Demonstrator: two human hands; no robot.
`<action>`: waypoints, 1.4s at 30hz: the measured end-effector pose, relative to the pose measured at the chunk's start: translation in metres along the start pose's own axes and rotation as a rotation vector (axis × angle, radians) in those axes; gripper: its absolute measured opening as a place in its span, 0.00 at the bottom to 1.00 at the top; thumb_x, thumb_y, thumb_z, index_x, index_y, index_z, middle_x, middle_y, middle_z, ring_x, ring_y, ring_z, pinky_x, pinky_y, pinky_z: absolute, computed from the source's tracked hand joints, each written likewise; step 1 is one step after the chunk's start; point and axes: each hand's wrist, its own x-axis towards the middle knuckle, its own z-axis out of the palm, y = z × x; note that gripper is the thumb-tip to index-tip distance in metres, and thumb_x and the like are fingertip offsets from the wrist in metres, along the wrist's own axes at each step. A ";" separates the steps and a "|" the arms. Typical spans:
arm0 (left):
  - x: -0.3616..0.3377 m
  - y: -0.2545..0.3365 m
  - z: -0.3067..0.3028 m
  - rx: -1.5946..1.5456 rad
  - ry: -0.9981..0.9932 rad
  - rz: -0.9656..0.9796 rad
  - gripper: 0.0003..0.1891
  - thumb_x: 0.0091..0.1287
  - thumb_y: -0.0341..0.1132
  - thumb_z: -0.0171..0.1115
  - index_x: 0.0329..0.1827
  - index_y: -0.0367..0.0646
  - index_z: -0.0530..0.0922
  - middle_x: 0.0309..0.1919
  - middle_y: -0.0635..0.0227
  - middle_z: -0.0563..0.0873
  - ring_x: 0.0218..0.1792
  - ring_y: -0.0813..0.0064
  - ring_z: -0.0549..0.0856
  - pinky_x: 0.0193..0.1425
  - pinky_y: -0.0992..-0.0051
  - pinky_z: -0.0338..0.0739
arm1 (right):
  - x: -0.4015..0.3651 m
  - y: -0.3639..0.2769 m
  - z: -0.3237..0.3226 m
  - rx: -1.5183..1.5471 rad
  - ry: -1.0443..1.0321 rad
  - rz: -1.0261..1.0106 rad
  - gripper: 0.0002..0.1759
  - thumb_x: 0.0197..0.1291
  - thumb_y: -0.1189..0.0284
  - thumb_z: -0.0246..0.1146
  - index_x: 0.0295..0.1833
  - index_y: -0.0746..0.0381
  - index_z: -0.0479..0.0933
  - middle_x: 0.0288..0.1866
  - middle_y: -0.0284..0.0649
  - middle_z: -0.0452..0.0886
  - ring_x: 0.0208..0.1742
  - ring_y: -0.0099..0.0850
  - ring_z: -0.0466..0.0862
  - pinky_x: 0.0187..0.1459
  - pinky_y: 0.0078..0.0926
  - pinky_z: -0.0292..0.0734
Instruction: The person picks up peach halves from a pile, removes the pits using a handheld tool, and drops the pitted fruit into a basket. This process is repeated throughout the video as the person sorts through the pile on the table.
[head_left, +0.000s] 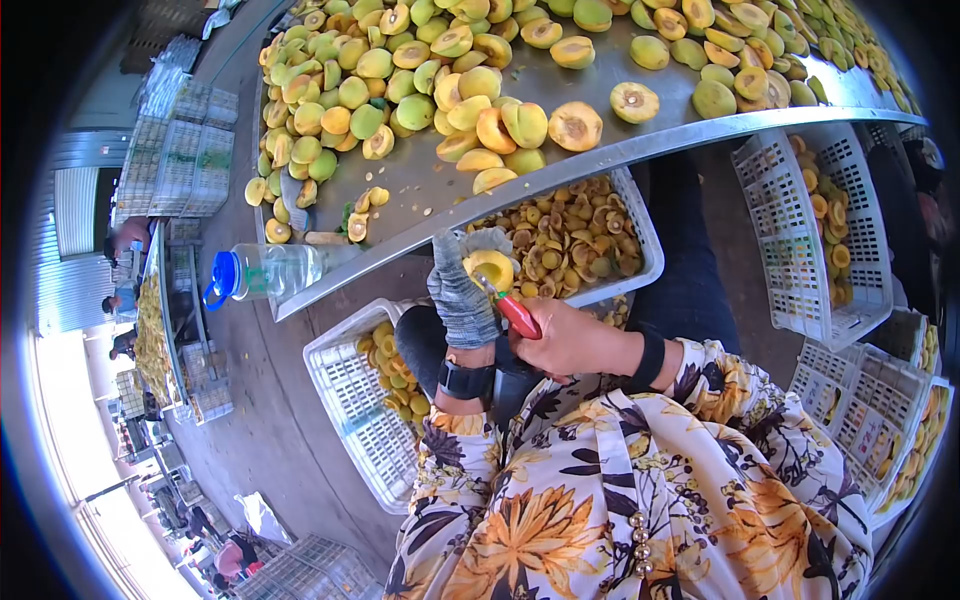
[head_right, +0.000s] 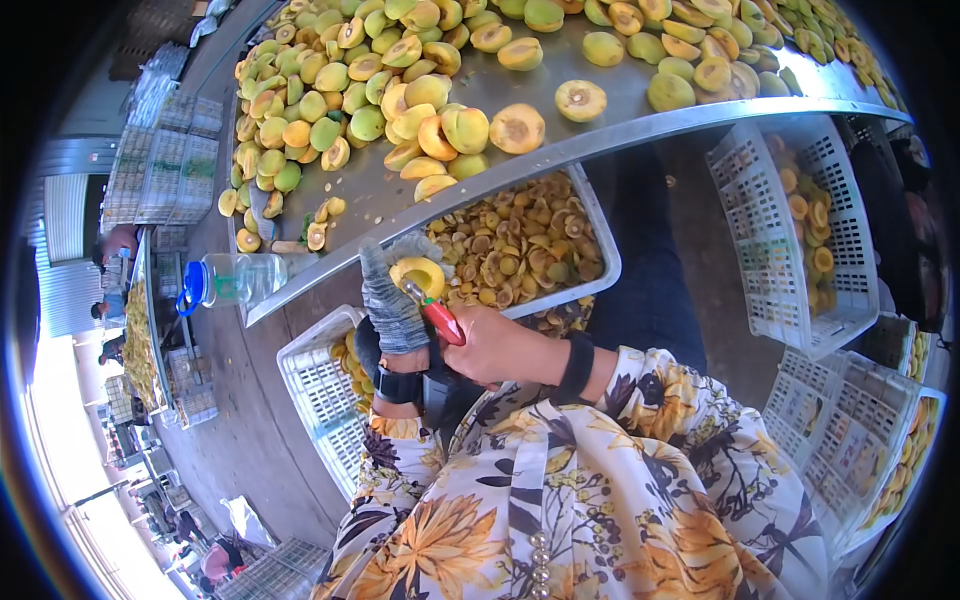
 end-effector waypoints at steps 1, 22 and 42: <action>-0.001 0.002 0.003 0.000 0.001 0.000 0.30 0.66 0.59 0.44 0.40 0.36 0.76 0.28 0.61 0.82 0.26 0.68 0.82 0.32 0.71 0.81 | -0.003 -0.013 -0.003 0.307 -0.184 0.298 0.06 0.55 0.77 0.55 0.38 0.63 0.66 0.18 0.36 0.68 0.11 0.24 0.66 0.13 0.22 0.64; 0.002 -0.005 -0.019 -0.147 -0.070 -0.101 0.31 0.67 0.62 0.37 0.49 0.41 0.74 0.42 0.65 0.82 0.43 0.70 0.81 0.50 0.72 0.75 | 0.016 0.010 -0.025 -0.376 0.533 -0.413 0.16 0.51 0.72 0.64 0.47 0.63 0.73 0.21 0.41 0.75 0.22 0.31 0.77 0.26 0.25 0.71; -0.061 0.054 -0.171 1.559 0.312 -0.059 0.16 0.61 0.47 0.59 0.41 0.45 0.81 0.36 0.58 0.84 0.39 0.61 0.83 0.47 0.68 0.75 | 0.003 0.056 -0.069 -0.981 0.302 -0.182 0.10 0.46 0.76 0.59 0.37 0.63 0.71 0.27 0.51 0.74 0.28 0.48 0.78 0.30 0.40 0.72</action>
